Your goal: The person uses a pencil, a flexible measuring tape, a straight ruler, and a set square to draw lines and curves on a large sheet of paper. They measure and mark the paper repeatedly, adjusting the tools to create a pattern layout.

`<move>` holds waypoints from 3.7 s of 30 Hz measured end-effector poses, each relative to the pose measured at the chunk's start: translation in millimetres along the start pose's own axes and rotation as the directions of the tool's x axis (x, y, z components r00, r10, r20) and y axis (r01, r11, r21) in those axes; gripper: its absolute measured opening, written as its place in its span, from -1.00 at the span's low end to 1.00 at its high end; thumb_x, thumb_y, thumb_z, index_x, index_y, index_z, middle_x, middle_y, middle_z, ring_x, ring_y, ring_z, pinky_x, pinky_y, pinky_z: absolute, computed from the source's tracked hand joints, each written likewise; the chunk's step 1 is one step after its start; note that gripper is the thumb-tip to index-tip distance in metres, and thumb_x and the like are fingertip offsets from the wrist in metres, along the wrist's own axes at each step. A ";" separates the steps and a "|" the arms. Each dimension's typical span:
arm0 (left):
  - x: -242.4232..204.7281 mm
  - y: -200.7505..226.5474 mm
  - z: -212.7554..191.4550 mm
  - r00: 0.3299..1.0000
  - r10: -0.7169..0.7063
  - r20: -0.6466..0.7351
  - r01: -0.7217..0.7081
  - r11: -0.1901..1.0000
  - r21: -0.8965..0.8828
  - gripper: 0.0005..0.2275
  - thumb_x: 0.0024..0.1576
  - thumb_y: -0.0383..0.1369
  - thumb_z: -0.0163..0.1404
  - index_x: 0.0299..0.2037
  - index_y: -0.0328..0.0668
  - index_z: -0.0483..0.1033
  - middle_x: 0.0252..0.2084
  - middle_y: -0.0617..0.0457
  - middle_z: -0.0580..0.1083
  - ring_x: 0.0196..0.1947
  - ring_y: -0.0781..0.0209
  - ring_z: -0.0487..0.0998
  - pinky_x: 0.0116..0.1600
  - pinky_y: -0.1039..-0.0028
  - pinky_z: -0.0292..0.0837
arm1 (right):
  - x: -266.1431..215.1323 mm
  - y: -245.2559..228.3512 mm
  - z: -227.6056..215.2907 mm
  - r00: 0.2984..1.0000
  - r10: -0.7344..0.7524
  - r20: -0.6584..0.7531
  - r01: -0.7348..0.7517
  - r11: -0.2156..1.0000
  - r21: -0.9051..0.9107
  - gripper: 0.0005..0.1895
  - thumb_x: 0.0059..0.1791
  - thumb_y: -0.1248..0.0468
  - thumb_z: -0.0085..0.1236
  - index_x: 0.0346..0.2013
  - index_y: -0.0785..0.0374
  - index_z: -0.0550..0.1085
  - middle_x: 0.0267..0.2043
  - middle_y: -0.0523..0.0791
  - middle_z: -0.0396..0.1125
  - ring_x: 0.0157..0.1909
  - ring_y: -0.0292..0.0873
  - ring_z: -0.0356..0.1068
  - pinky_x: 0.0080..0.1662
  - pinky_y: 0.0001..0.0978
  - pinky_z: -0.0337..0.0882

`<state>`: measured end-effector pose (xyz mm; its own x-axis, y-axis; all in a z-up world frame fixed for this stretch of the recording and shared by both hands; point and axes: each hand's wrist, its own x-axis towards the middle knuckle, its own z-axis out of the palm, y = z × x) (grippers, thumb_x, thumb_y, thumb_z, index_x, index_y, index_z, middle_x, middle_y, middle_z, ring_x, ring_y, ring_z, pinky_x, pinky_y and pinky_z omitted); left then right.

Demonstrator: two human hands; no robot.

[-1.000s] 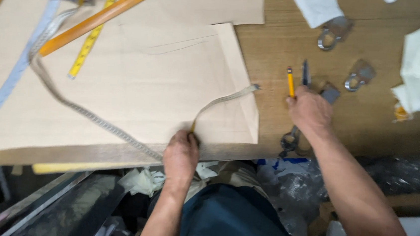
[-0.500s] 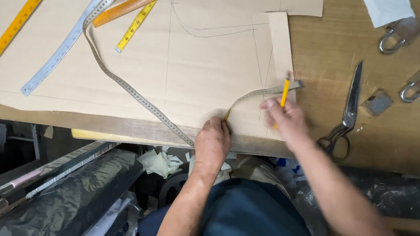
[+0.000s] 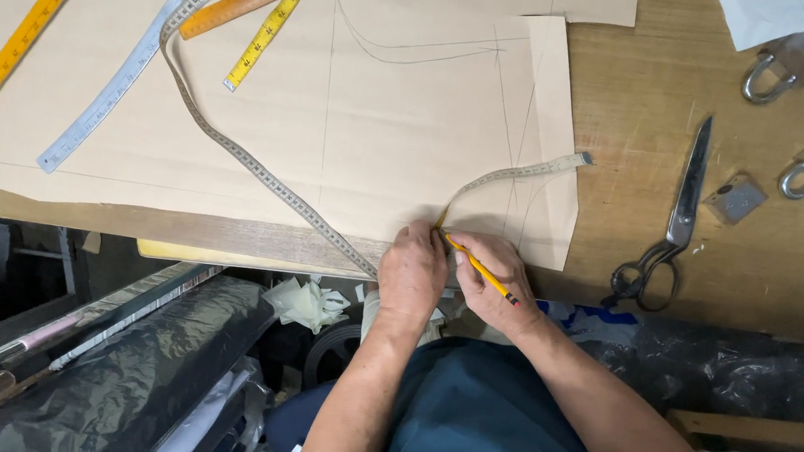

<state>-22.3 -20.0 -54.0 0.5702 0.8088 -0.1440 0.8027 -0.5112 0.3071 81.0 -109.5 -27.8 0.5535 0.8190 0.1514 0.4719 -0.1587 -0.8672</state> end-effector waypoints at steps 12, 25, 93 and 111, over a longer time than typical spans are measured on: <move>-0.3 -0.8 -1.9 1.000 -0.002 0.014 0.002 1.000 -0.014 -0.82 0.18 -0.25 -0.04 -0.46 0.00 0.36 -0.55 0.02 0.40 -0.55 -0.11 0.63 -0.49 0.16 0.57 | 4.4 -1.0 5.2 0.998 -0.059 0.018 0.060 0.996 -0.067 -0.81 0.03 0.36 0.11 -0.10 0.24 0.59 -0.32 0.04 0.45 -0.24 0.15 0.49 -0.16 -0.09 0.52; 82.4 -65.8 -166.1 0.977 -0.055 0.205 0.053 0.998 0.015 -0.84 0.20 -0.41 -0.12 -0.07 -0.01 0.48 -0.31 -0.21 0.57 -0.17 -0.37 0.64 -0.04 -0.07 0.54 | -10.6 -3.6 -77.2 0.903 0.261 -0.340 -0.237 0.965 0.111 -0.72 0.09 0.40 -0.06 0.02 0.28 0.55 -0.18 0.06 0.55 -0.06 0.09 0.55 -0.02 -0.12 0.51; 241.2 64.3 -60.9 -0.335 0.430 0.839 -0.867 -0.489 -0.095 -0.22 0.21 0.26 -0.34 0.57 0.08 -0.17 0.62 0.10 -0.15 0.56 -0.09 -0.15 0.54 0.04 -0.12 | 37.4 -34.2 61.8 0.343 0.515 -0.786 -0.497 0.809 0.313 -0.69 0.02 0.40 0.03 0.04 0.31 0.56 -0.12 0.09 0.52 -0.07 0.23 0.47 -0.01 0.04 0.46; 232.8 68.8 -67.9 -0.305 0.390 0.869 -0.867 -0.491 -0.083 -0.26 0.25 0.20 -0.32 0.57 0.07 -0.18 0.62 0.08 -0.16 0.56 -0.14 -0.15 0.52 0.01 -0.05 | 40.6 -31.8 65.7 0.350 0.509 -0.786 -0.582 0.776 0.244 -0.70 0.04 0.36 0.04 0.04 0.21 0.56 -0.09 0.00 0.54 -0.04 0.23 0.46 0.02 0.12 0.46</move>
<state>153.7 152.9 -2.6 0.2915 -0.6987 -0.6533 -0.9033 -0.4259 0.0525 43.4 -34.9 -25.3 0.9735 -0.2280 -0.0157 -0.1231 -0.4653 -0.8765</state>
